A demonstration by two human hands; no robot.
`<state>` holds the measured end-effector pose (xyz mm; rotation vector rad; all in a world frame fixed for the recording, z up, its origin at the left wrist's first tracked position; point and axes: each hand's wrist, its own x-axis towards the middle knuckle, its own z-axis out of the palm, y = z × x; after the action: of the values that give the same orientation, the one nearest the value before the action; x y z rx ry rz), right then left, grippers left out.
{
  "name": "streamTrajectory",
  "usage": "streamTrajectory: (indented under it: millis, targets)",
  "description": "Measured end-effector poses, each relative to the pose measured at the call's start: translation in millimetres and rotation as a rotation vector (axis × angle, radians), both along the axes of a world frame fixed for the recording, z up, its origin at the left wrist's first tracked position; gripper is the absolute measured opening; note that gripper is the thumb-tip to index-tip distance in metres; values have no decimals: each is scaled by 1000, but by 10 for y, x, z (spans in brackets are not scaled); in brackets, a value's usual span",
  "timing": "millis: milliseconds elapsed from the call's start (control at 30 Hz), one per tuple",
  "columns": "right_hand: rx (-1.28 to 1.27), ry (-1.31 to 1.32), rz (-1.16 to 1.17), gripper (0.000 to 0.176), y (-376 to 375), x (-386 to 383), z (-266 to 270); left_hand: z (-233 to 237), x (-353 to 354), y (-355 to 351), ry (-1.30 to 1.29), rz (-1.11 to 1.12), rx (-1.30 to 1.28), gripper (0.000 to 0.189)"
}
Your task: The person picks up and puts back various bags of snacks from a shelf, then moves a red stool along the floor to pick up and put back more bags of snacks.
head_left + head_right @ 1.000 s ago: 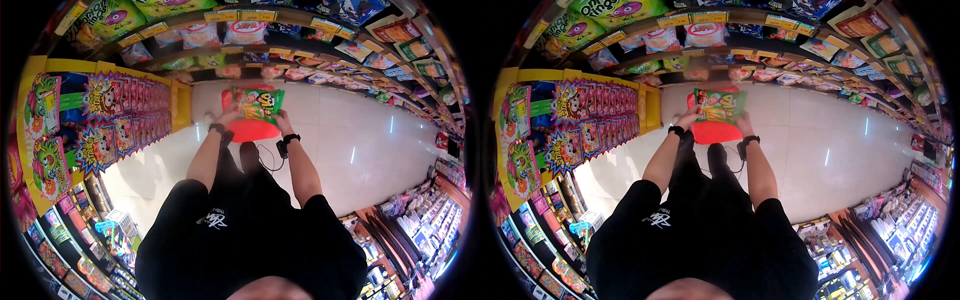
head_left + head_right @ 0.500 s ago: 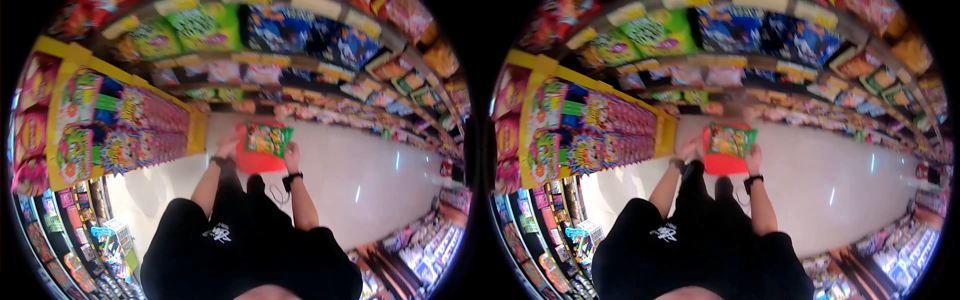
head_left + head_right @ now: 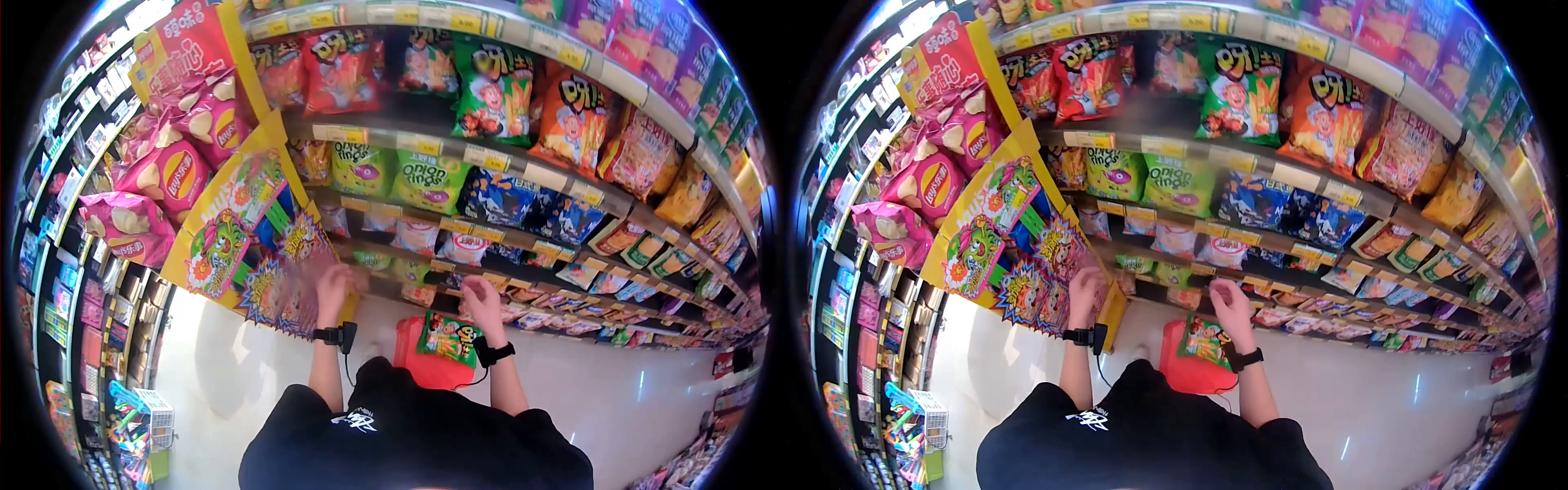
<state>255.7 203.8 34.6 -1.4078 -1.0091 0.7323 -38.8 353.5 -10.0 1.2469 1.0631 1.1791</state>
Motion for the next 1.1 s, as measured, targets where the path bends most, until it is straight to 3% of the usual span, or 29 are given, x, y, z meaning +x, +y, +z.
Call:
streamTrajectory:
  millis: [167,233,300,367,467,533,600,767,867,1000,1033,1100]
  targets:
    - [168,-102,231,27,834,-458,936,283,-110,363,-63,-23,50,19]
    - [208,15,300,34,1273,-667,1410,220,-59,526,-79,-48,109,16]
    - [315,-224,265,41,1798,-765,1837,333,79,555,-80,-137,146,15]
    - [303,-192,214,45,2297,-885,2300,441,203,623,-86,-232,163,14]
    - [234,-185,85,68,2901,-993,2906,545,272,691,-107,-340,143,14]
    - [207,-196,148,68,3113,-1024,3164,646,261,726,-142,-363,129,14]
    - [283,-68,187,65,3647,-823,2983,741,207,739,-163,-370,108,13]
    - [380,130,218,63,3812,-936,3006,550,72,842,-257,-341,105,13]
    - [326,186,208,66,3558,-1084,3107,692,-87,809,-265,-326,97,13]
    - [426,-22,213,45,4018,-718,3002,765,-143,841,-283,-258,105,14]
    - [527,29,202,38,4032,-705,2989,809,-152,826,-293,-252,115,14]
    - [533,136,101,39,4031,-660,2970,906,-150,791,-300,-253,98,12]
